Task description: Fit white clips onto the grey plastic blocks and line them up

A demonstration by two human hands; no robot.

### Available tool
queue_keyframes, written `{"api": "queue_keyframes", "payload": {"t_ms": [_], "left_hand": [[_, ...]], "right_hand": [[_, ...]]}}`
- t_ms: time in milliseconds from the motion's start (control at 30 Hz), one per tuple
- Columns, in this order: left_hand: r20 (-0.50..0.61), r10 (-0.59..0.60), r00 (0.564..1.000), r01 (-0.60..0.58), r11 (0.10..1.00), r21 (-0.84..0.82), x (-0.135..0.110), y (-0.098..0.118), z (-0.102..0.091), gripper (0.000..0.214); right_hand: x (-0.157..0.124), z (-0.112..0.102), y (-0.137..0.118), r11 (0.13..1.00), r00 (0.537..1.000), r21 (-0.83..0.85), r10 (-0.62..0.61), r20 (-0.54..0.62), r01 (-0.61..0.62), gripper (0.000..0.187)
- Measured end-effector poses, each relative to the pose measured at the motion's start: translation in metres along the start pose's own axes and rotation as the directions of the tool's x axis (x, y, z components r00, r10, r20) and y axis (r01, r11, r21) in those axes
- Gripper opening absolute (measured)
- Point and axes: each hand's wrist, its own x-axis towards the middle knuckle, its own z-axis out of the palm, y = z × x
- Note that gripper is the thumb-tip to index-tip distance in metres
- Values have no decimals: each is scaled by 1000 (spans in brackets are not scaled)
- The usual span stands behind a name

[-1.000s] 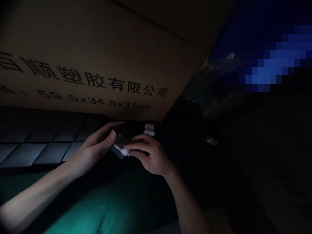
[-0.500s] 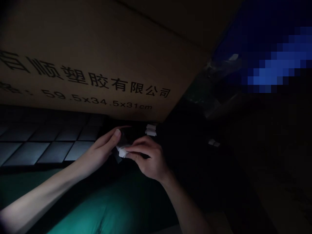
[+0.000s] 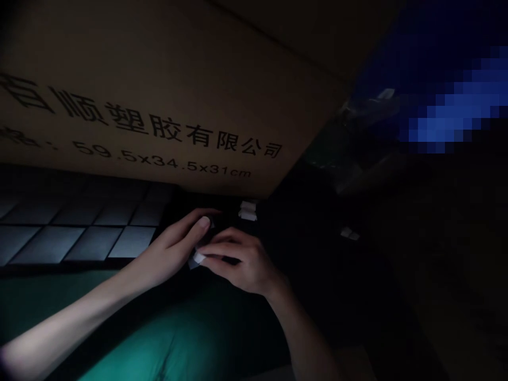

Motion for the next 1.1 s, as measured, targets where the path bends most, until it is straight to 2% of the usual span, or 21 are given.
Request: {"api": "queue_keyframes", "payload": {"t_ms": [200,400,567,700,833,933,1100], "left_hand": [[23,-61,998,62,997,-48,1,-1,0,39],[49,-86,995,89,993,-74,0,1,2,38],[60,-112,992,116,990,-75,1,-1,4,38],[53,-103,993,107,991,-75,1,-3,5,39],[64,-109,992,114,990,-78,0,-3,5,39],[58,-119,991,123,991,-58,0,-3,4,40],[47,-168,985,168,986,17,0,-2,0,38]], "right_hand": [[-4,1,-5,957,982,-219,-186,42,190,25],[-2,3,-12,909,978,-364,-176,113,205,28],[-3,2,-13,920,981,-345,-151,125,185,30],[-3,1,-13,954,983,-270,-91,158,132,23],[-2,2,-15,976,988,-195,-67,139,94,17],[-2,6,-14,971,987,-197,-115,109,135,20],[-5,10,-12,902,964,-342,-262,54,264,28]]}}
